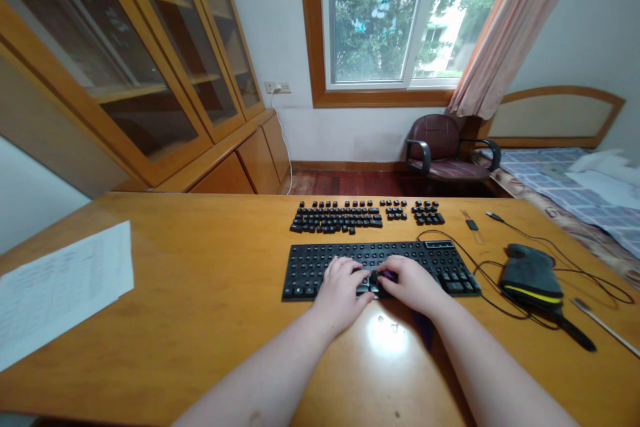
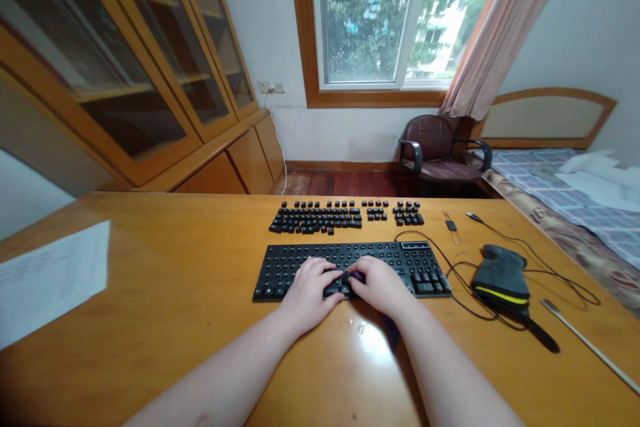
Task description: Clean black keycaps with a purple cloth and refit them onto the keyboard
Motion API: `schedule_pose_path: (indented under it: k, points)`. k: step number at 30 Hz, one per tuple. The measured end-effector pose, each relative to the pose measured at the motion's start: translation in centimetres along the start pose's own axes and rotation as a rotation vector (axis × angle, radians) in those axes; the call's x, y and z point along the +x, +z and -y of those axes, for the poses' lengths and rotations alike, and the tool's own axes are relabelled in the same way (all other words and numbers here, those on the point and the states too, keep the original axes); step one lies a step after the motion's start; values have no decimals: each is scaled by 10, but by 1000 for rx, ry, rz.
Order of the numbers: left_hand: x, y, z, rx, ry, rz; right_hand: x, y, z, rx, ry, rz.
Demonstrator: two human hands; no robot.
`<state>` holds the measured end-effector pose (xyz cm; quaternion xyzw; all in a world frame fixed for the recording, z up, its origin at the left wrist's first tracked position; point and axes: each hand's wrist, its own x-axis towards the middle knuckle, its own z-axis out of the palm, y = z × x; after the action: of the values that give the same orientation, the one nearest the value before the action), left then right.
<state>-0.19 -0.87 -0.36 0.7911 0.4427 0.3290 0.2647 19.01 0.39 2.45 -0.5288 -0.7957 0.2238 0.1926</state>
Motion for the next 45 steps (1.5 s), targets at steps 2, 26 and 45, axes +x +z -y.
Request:
schedule_pose_path:
  k: [2, 26, 45]
  points:
    - [0, -1, 0, 8, 3, -1, 0, 0, -1, 2, 2, 14]
    - [0, -3, -9, 253, 21, 28, -2, 7, 1, -48, 75, -6]
    - [0, -2, -9, 256, 0, 44, 0, 11, -4, -23, 104, -117]
